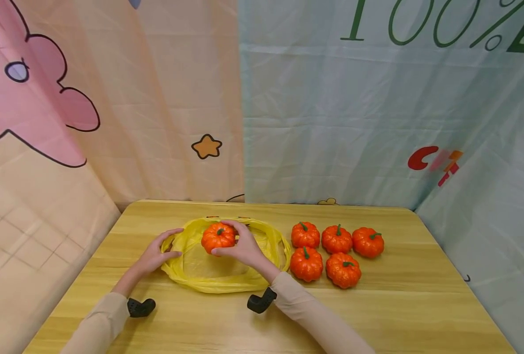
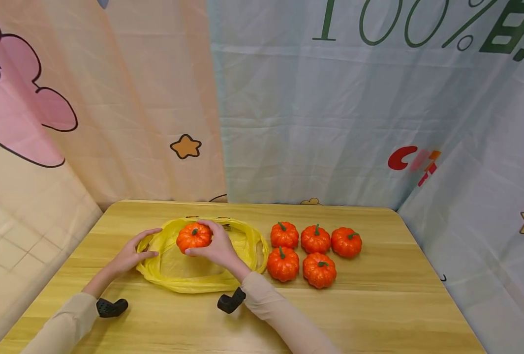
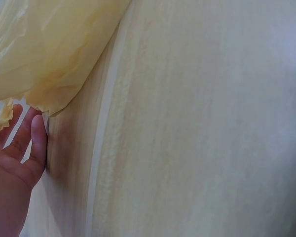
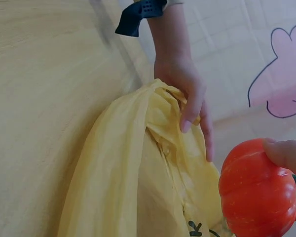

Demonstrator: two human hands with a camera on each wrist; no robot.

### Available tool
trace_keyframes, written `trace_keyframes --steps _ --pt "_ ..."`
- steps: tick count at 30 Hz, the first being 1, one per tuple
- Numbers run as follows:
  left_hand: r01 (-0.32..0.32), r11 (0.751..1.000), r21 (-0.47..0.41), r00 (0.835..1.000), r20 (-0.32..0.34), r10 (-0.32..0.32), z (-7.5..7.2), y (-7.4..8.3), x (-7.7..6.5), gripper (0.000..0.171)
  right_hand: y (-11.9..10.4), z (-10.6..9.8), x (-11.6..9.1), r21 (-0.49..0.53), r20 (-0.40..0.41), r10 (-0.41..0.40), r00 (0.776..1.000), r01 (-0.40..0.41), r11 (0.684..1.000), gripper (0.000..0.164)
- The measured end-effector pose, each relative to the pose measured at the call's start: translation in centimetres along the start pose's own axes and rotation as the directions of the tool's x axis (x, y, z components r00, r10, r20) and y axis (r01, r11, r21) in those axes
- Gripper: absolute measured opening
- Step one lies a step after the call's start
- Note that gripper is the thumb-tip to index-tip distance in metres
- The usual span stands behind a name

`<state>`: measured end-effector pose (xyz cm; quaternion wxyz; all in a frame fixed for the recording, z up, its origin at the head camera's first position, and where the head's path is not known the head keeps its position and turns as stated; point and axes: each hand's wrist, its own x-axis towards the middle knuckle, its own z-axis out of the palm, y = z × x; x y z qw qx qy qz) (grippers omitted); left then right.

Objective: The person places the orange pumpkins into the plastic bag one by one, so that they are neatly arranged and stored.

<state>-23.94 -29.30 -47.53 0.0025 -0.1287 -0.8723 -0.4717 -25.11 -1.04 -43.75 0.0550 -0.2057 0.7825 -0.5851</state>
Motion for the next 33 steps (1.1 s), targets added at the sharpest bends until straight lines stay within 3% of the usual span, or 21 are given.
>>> trace_keyframes --steps 11,16,24,33 --pt "0.001 1.0 -0.005 1.0 -0.005 -0.001 0.2 -0.3 -0.1 0.062 0.2 2.6 1.8 0.022 -0.023 0.066 0.998 -0.065 0.998 0.076" --pt "0.013 1.0 -0.001 1.0 -0.007 -0.013 0.2 -0.4 0.0 0.061 0.2 3.6 2.4 0.033 -0.047 0.054 0.997 -0.053 0.998 0.075" --pt "0.016 1.0 -0.008 1.0 0.0 -0.016 0.0 -0.3 0.1 0.062 1.0 5.0 3.0 -0.058 -0.12 0.052 0.991 -0.059 0.997 0.074" --pt "0.006 1.0 -0.023 1.0 0.01 -0.006 0.0 -0.3 0.1 0.061 1.9 5.9 3.4 -0.141 -0.149 0.037 0.988 -0.058 0.988 0.073"
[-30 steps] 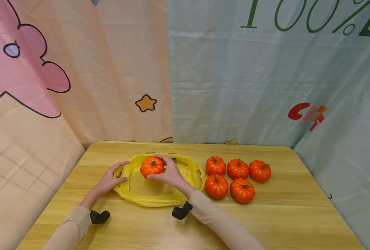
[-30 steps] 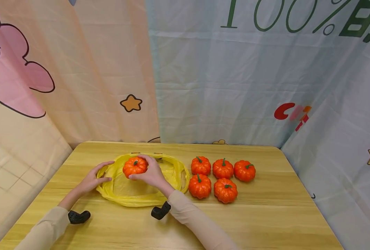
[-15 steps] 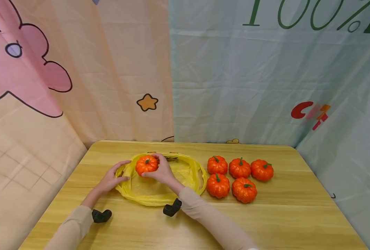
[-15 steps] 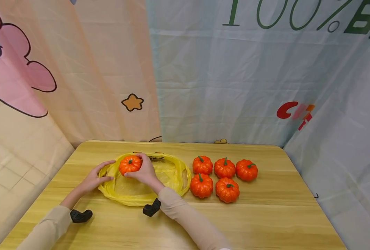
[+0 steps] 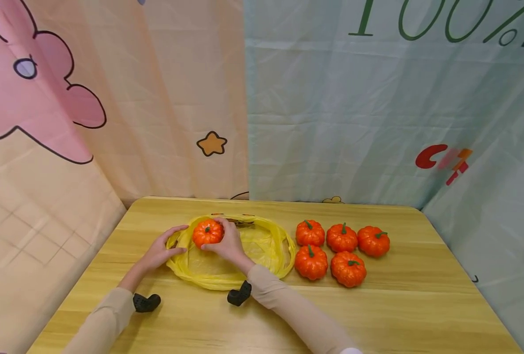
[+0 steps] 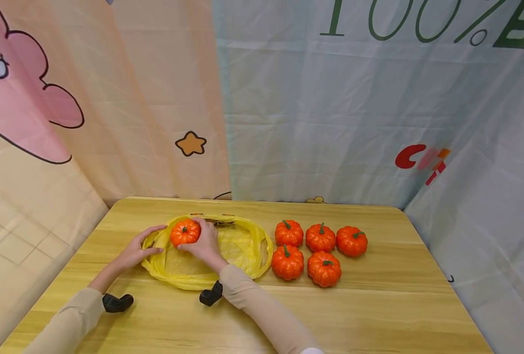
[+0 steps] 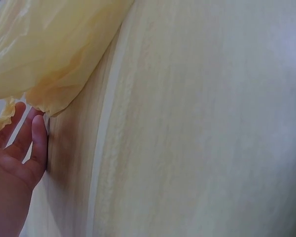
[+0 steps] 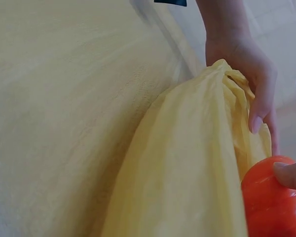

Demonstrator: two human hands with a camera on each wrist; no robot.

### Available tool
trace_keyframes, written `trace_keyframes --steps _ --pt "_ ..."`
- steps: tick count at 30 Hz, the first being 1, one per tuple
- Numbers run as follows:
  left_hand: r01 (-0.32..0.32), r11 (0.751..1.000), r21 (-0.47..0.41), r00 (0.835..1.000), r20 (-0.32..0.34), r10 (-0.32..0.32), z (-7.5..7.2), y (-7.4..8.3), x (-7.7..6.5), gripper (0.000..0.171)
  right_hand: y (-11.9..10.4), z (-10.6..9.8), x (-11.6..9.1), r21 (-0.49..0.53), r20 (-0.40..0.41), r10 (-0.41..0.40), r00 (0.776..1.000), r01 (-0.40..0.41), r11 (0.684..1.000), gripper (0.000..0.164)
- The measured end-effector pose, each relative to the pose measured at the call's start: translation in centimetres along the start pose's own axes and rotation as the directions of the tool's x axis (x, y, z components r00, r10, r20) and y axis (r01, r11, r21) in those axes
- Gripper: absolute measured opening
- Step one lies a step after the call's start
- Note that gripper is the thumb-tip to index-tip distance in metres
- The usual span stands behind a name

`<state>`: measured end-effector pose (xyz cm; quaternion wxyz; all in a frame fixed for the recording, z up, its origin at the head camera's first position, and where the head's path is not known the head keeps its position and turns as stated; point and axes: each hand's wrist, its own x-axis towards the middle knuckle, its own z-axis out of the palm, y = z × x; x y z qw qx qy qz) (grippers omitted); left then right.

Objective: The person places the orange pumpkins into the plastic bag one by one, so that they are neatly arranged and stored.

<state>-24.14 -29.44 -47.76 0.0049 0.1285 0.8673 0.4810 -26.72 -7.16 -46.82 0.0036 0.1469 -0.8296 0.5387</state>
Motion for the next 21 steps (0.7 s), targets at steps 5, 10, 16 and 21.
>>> trace_keyframes --steps 5,10,16,21 --pt "0.008 1.0 0.0 1.0 0.003 -0.008 0.0 -0.1 0.0 0.062 0.3 0.6 0.3 -0.04 -0.015 -0.01 1.0 0.01 0.999 0.073" --pt "0.009 1.0 0.001 1.0 0.003 -0.009 0.1 -0.1 0.0 0.061 0.4 1.2 0.5 -0.044 -0.027 0.019 0.999 -0.02 0.999 0.073" --pt "0.005 1.0 -0.003 1.0 -0.001 -0.005 0.1 -0.2 0.0 0.06 0.3 1.8 0.1 -0.038 -0.045 0.036 0.998 -0.038 0.999 0.072" --pt "0.016 1.0 -0.006 1.0 0.004 -0.016 0.1 0.0 -0.1 0.062 0.2 2.1 0.2 -0.039 -0.072 0.053 0.996 -0.056 0.998 0.071"
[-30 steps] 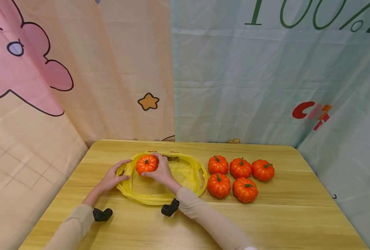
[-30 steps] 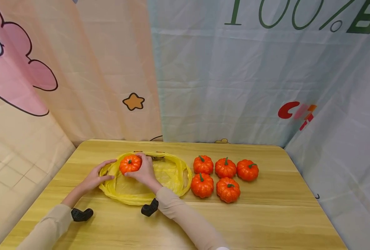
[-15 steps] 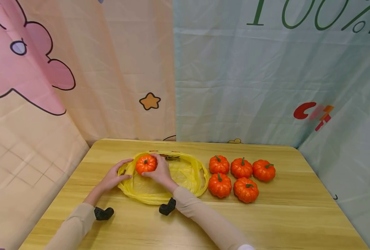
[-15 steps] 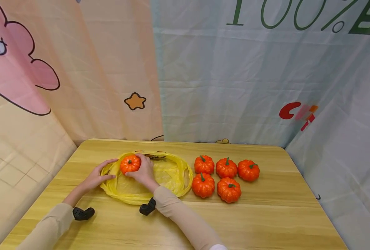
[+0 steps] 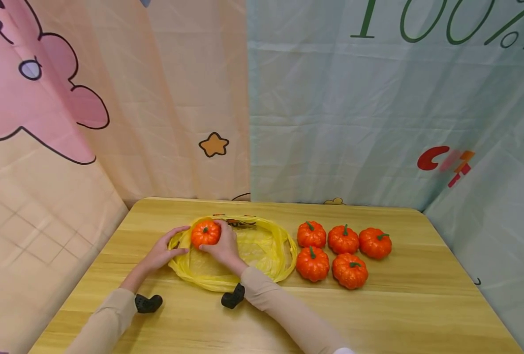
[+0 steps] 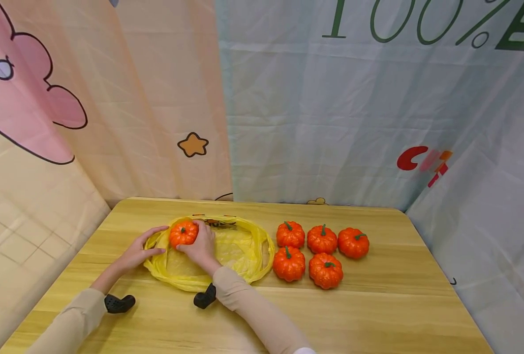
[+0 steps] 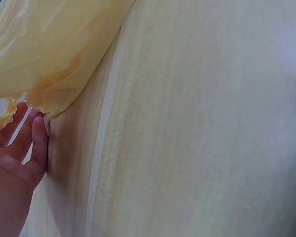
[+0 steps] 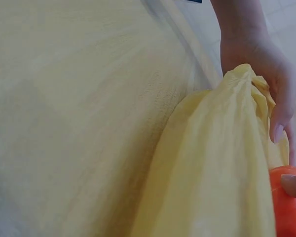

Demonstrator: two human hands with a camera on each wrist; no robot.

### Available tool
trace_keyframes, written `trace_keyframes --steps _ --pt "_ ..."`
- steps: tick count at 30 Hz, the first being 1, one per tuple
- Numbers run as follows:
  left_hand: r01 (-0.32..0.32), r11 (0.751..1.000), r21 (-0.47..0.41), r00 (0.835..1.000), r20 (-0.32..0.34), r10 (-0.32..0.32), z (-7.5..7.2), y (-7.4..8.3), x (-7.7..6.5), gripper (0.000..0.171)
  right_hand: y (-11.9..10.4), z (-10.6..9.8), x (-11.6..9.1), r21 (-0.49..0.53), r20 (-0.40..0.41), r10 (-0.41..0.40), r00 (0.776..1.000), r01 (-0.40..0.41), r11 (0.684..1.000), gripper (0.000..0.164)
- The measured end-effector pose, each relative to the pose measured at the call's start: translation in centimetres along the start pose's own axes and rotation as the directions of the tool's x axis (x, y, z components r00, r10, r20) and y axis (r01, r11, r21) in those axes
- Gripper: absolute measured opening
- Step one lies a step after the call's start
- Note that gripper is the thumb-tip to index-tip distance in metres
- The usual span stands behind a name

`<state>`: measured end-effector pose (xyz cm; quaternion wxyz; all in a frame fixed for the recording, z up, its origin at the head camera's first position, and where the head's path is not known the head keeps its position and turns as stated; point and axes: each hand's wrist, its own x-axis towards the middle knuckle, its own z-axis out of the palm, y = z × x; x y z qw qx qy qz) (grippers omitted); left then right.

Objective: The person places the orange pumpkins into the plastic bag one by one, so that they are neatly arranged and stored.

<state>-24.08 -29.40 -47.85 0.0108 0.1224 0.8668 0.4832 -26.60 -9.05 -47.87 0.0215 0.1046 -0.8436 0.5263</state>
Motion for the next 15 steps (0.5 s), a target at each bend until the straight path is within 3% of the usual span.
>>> trace_keyframes --steps 6,15 --pt "-0.001 1.0 0.005 1.0 -0.002 0.001 0.09 0.05 0.0 0.062 0.04 0.22 0.15 -0.008 -0.023 -0.004 1.0 0.004 1.0 0.069" --pt "0.0 1.0 -0.002 1.0 -0.005 0.0 0.1 0.04 -0.07 0.063 0.12 -0.05 0.13 -0.012 0.022 -0.018 1.0 0.019 1.0 0.071"
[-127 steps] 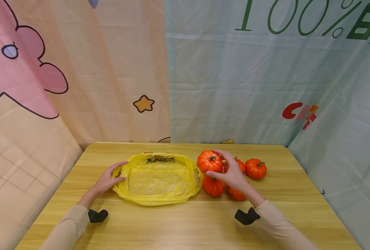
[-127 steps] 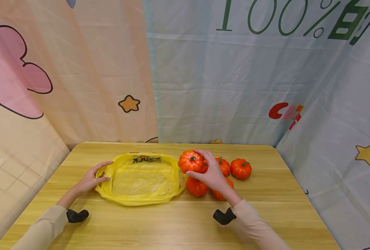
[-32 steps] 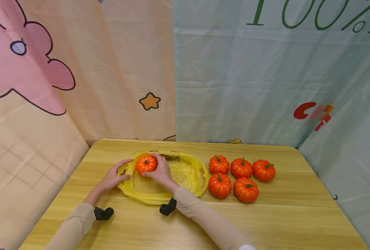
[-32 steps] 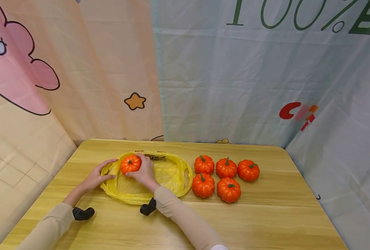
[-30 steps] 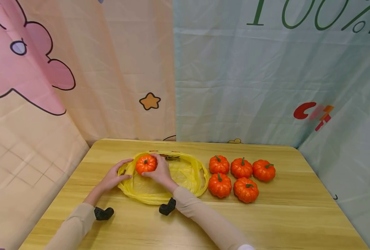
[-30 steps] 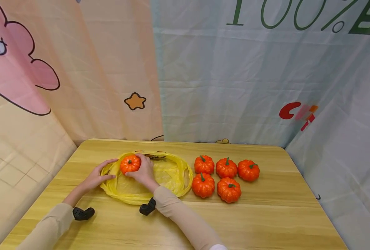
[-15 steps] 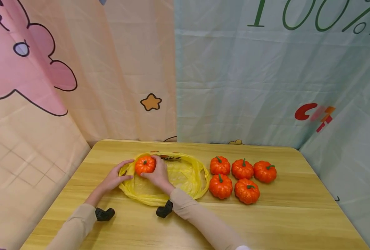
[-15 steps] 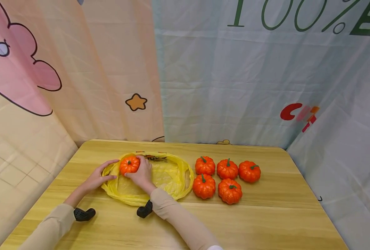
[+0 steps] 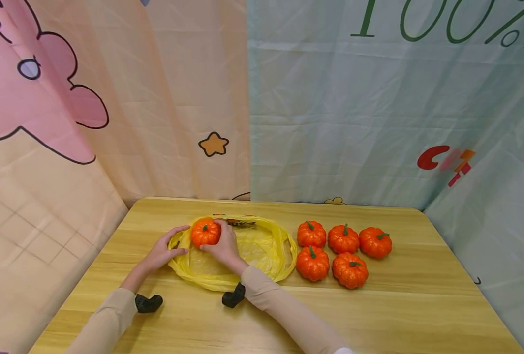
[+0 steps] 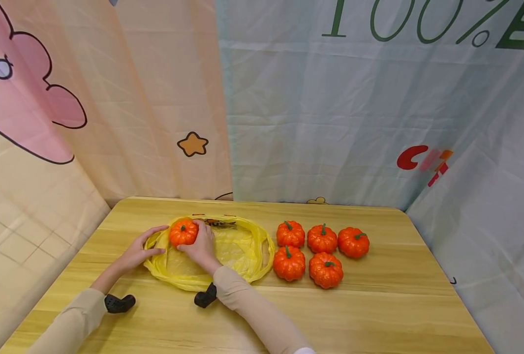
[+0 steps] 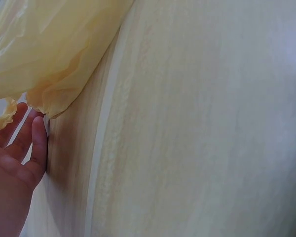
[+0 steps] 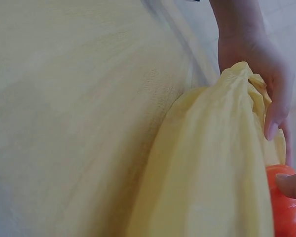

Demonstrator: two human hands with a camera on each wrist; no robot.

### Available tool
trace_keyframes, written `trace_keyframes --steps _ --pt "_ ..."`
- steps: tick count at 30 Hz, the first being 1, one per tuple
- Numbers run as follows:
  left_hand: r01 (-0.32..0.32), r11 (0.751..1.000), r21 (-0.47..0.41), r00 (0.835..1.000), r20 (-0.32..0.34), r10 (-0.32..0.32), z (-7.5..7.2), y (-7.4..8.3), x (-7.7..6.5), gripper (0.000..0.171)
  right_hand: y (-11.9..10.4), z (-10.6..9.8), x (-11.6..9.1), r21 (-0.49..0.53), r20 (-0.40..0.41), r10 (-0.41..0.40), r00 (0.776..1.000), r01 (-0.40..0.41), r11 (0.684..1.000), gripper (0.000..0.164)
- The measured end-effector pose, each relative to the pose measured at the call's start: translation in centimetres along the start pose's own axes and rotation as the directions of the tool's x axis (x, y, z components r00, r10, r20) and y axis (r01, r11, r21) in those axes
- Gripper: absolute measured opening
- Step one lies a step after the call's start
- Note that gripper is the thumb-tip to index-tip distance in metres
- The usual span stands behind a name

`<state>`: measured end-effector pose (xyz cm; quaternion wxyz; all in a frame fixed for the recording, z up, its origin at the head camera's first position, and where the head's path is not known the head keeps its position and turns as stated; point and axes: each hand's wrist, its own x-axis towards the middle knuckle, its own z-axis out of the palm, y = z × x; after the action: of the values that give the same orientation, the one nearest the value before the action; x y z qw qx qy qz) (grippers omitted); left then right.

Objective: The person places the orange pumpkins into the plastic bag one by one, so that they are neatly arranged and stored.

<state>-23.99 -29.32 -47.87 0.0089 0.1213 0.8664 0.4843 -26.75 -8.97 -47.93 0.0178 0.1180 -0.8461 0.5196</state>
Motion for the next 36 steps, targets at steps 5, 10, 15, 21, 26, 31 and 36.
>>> trace_keyframes --steps 5,10,15,21,26,31,36 --pt "-0.013 1.0 0.0 1.0 -0.004 0.013 0.1 -0.1 0.1 0.063 -0.2 -0.8 -0.3 -0.012 0.019 -0.014 1.0 0.014 1.0 0.07" --pt "-0.019 1.0 0.001 1.0 -0.006 0.019 0.2 -0.1 0.1 0.063 -0.3 -1.6 -0.8 -0.011 0.027 -0.022 0.999 0.022 1.0 0.069" --pt "-0.022 1.0 -0.001 1.0 -0.004 0.022 0.2 -0.1 0.1 0.063 -0.6 -2.5 -1.4 0.009 0.025 -0.043 0.999 0.043 0.999 0.068" --pt "-0.025 1.0 0.0 1.0 -0.01 0.025 0.3 0.0 0.2 0.063 -0.8 -3.9 -2.0 0.021 0.028 -0.065 0.997 0.064 0.998 0.066" --pt "-0.037 0.999 0.004 0.999 -0.013 0.037 0.2 -0.2 0.1 0.063 -0.9 -5.4 -2.5 0.033 0.024 -0.089 0.996 0.088 0.996 0.067" --pt "-0.04 0.999 -0.002 0.999 -0.009 0.04 0.1 -0.4 0.1 0.064 -1.1 -7.1 -3.4 0.068 0.021 -0.129 0.991 0.127 0.99 0.065" --pt "-0.037 0.999 -0.01 0.999 -0.006 0.037 -0.1 -0.3 0.1 0.064 -1.3 -8.8 -4.1 0.045 -0.003 -0.177 0.984 0.177 0.983 0.064"
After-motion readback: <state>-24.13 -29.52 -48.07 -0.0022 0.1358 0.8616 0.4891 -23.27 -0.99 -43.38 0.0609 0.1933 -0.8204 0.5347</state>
